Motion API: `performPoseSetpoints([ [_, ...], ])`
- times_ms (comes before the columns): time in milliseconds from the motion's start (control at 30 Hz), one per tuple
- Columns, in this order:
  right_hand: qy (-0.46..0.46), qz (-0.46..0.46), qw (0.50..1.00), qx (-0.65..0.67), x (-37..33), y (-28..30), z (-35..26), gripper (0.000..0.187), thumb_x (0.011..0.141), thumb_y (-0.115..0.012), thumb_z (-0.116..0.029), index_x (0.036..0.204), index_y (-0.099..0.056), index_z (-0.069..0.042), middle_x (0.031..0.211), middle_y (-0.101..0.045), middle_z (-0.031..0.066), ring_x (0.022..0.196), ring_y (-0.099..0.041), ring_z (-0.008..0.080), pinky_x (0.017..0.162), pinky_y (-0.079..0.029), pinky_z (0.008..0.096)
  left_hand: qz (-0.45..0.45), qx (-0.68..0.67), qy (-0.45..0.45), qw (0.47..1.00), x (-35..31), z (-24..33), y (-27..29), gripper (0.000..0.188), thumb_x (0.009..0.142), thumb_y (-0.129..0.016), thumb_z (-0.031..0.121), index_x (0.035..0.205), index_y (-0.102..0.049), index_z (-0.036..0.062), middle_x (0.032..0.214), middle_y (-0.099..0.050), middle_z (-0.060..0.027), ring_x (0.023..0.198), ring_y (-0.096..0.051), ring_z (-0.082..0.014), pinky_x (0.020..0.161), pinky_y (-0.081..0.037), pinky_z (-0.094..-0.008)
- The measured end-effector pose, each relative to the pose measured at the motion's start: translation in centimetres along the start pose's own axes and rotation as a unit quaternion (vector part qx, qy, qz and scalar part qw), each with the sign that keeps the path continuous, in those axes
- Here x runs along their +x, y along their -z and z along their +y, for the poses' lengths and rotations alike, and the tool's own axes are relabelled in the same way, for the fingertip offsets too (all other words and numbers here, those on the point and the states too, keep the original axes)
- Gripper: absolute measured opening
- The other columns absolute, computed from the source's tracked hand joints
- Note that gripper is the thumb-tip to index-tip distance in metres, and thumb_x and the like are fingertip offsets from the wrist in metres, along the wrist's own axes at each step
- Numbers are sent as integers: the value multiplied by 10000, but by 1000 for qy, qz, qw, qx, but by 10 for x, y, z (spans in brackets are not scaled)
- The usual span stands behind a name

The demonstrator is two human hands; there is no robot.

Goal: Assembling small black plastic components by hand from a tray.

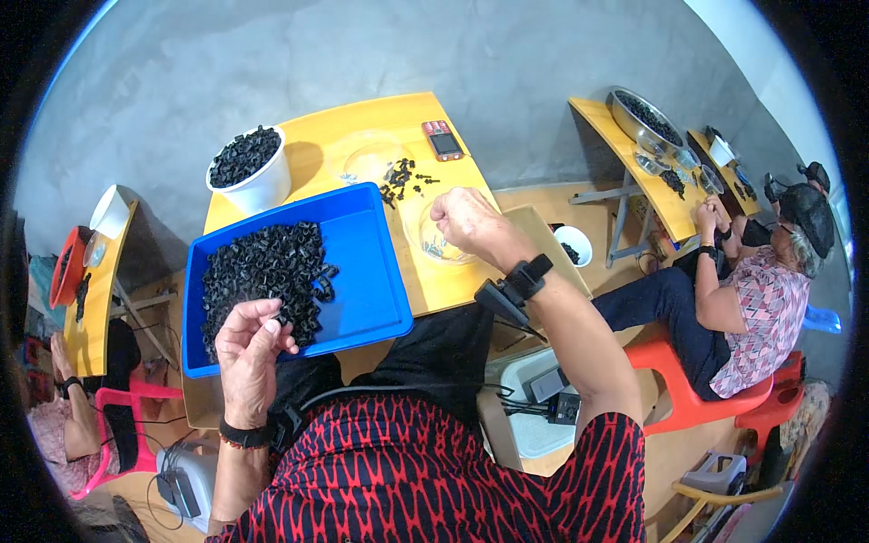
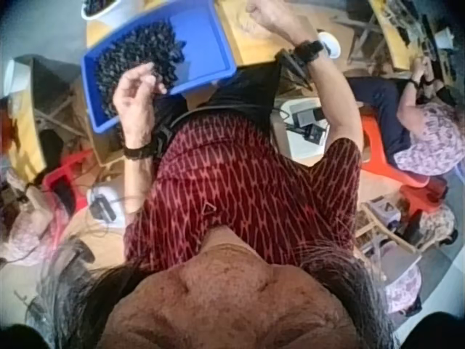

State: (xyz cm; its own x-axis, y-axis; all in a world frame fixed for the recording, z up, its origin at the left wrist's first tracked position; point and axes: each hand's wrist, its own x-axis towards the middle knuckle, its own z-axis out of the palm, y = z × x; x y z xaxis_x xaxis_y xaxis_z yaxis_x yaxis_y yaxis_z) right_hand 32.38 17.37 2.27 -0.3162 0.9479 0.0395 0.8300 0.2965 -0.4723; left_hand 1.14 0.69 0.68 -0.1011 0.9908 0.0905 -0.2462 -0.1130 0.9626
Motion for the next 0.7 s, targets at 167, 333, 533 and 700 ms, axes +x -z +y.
performPoseSetpoints([
  [167,17,-39,999,-33,14,-15,8,219,810,-628,-6,1007,-719,18,966,-692,258,942,-682,377,830,-530,409,-11,18,5,1000,-1,1,4,122,937,-634,48,1047,-651,-3,932,-681,-83,752,-653,-139,653,-564,-298],
  [333,74,-32,995,-57,16,-22,14,184,790,-641,-8,954,-723,19,930,-705,235,903,-684,381,787,-536,407,1,3,9,1000,-1,3,-2,124,932,-619,-1,1045,-664,-23,843,-673,-81,694,-634,-132,681,-539,-267],
  [533,125,-23,990,-62,19,-31,25,171,780,-646,-11,937,-712,-27,999,-690,185,1008,-637,379,868,-514,412,7,8,16,1000,-1,4,-2,114,931,-614,-6,1034,-659,-25,850,-674,-84,695,-636,-135,684,-544,-270],
  [700,187,-9,979,-79,15,-27,23,159,807,-628,-18,943,-706,-41,991,-676,183,1004,-629,371,872,-507,418,10,5,15,1000,-1,3,-1,112,928,-613,-9,1030,-658,-25,851,-671,-78,692,-635,-133,683,-545,-270],
])
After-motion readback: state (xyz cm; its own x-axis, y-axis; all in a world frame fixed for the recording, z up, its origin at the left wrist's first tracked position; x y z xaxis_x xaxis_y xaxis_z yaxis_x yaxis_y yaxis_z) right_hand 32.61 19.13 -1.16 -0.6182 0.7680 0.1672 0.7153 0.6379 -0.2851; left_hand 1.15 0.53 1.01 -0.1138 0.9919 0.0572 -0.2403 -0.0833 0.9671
